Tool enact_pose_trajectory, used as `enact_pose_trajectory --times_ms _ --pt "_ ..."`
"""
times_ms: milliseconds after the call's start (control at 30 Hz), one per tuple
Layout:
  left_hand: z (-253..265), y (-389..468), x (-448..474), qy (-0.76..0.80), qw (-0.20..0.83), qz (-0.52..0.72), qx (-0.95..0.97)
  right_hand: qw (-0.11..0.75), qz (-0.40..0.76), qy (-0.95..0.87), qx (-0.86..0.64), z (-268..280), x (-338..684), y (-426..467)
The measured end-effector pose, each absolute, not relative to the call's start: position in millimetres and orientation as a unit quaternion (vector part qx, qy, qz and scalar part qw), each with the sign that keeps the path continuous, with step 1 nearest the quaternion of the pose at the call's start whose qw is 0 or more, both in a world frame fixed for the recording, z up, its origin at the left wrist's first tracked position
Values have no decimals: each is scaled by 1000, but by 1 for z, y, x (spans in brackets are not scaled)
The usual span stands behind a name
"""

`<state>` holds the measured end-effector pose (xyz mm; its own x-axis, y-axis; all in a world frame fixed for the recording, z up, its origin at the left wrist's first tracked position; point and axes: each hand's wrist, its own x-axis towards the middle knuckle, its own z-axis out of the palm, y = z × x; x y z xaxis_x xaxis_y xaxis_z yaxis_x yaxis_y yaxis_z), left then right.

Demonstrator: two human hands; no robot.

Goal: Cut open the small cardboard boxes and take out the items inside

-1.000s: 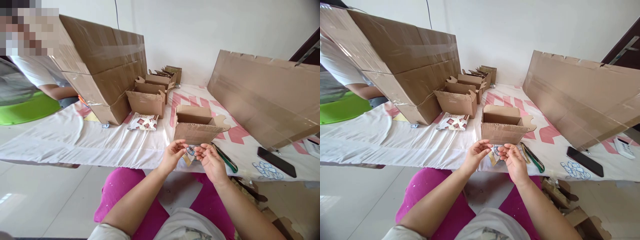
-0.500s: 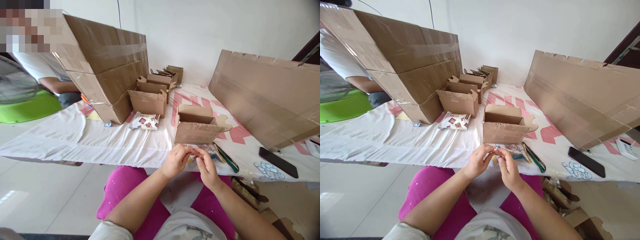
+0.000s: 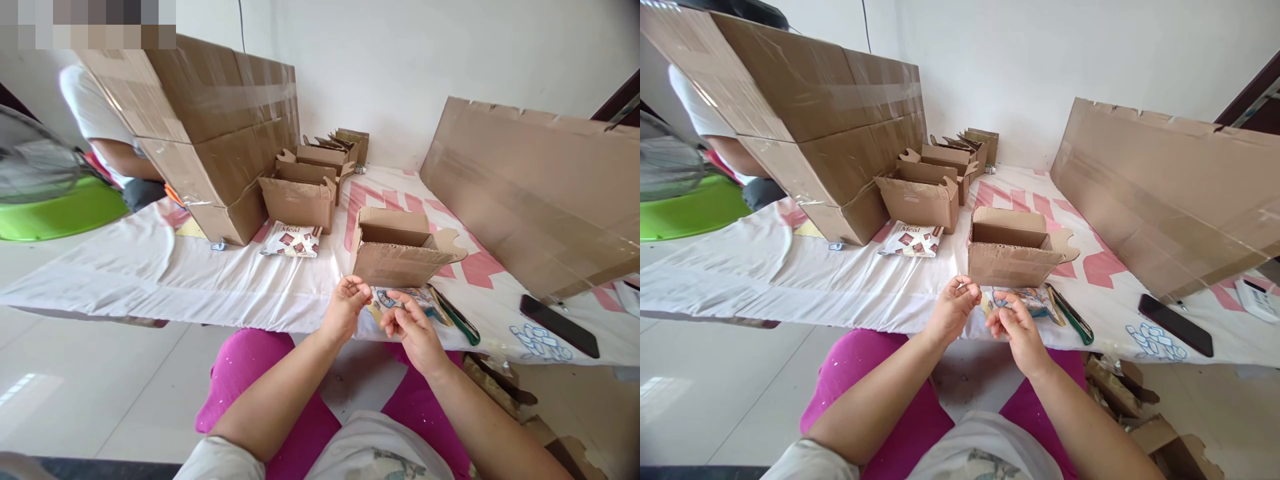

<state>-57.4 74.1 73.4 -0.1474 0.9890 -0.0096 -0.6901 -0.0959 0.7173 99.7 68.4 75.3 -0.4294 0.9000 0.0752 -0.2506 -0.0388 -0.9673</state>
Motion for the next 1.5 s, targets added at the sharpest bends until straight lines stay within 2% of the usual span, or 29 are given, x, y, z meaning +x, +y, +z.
enact_pose_trajectory --times_ms 200,567,867,1067,1167,1300,1500 --pt "80 71 -59 308 634 671 229 395 718 -510 -262 76 96 65" --pt "79 71 -60 308 647 665 210 399 692 -523 -298 70 93 65" --pt "75 71 -54 353 549 706 276 375 606 -611 -345 71 87 61" --pt "76 71 -55 359 538 711 274 352 526 -692 -348 70 85 53" --pt "78 72 -58 325 586 703 237 418 467 -690 -361 74 88 53" --pt "80 70 -60 289 680 641 209 487 287 -730 -383 81 94 64" --pt "78 64 -52 285 687 618 255 449 157 -793 -381 88 96 72"
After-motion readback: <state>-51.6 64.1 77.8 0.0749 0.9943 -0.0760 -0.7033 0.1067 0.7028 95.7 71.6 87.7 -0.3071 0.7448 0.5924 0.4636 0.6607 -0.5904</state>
